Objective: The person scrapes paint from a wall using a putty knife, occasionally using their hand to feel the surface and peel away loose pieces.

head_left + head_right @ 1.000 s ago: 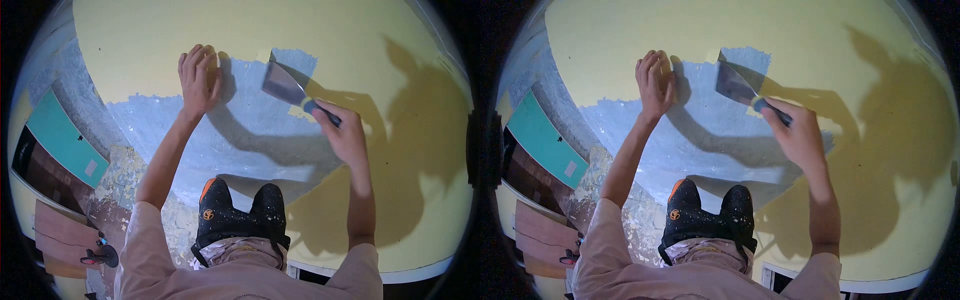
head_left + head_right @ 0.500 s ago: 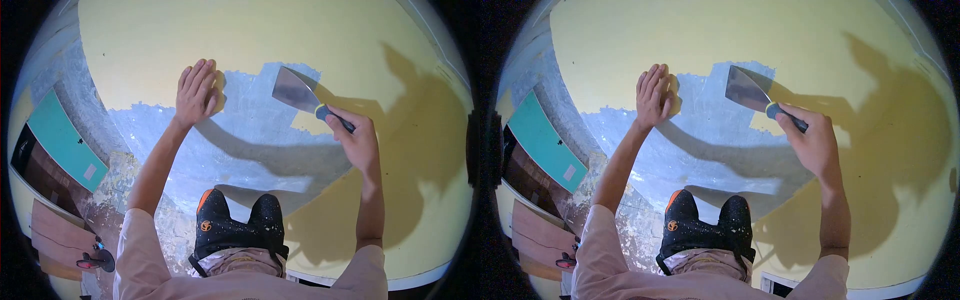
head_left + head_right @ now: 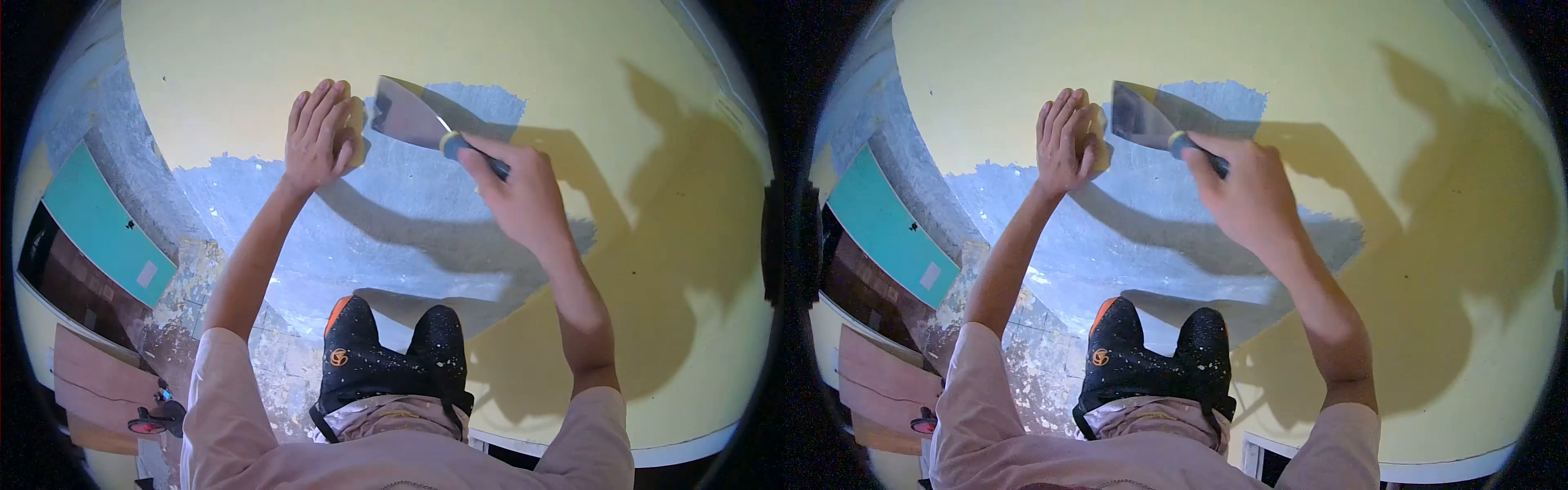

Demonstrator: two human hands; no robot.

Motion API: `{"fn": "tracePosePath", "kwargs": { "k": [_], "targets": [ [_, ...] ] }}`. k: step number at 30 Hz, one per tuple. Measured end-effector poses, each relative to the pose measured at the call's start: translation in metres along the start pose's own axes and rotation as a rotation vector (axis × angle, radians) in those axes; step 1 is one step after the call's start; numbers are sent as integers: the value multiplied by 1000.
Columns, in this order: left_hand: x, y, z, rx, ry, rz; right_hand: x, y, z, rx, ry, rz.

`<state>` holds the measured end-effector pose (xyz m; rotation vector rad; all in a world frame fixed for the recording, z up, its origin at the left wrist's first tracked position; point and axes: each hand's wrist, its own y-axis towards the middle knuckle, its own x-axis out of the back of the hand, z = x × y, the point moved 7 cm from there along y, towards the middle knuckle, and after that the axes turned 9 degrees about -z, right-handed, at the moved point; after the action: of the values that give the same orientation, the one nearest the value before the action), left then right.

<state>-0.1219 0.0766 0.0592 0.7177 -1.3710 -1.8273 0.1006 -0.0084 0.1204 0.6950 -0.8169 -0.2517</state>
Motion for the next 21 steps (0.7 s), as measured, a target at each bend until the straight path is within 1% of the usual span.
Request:
{"fn": "tracePosePath", "kwargs": {
  "k": [3,4,5,7,8,9,11,12,15,16,17,19,20,21],
  "targets": [
    [2,-2,9,1,-44,-18,2,-3,-1,27,32,-10],
    [4,-4,9,14,-51,-25,11,-10,-4,-30,2,3],
    [5,-7,10,27,-58,-35,19,-19,-10,-16,-6,4],
    [5,-6,11,32,-31,-54,38,-25,-21,-67,-25,-81],
    [5,-6,11,33,-26,-59,36,-22,-21,-13,-31,-79],
    [4,-8,9,30,-32,-50,31,-18,-15,-27,-34,-79],
    [3,-7,6,38,-43,-27,9,-7,4,-37,-64,6],
    [3,-7,7,29,-44,-34,1,-5,9,-3,-60,-26],
    [8,-8,8,16,-49,-49,11,-14,11,-28,-69,-19],
    [7,-10,9,25,-54,-37,19,-22,1,-65,-37,-51],
    [6,-11,11,34,-57,-32,19,-25,-5,-50,-44,-57],
    [5,-9,12,43,-46,-52,26,-23,2,67,-36,-168],
    [5,-11,12,40,-39,-50,19,-22,-3,15,-45,-111],
    [5,-12,11,33,-35,-40,10,-18,4,-1,-44,-107]
  ]
}}
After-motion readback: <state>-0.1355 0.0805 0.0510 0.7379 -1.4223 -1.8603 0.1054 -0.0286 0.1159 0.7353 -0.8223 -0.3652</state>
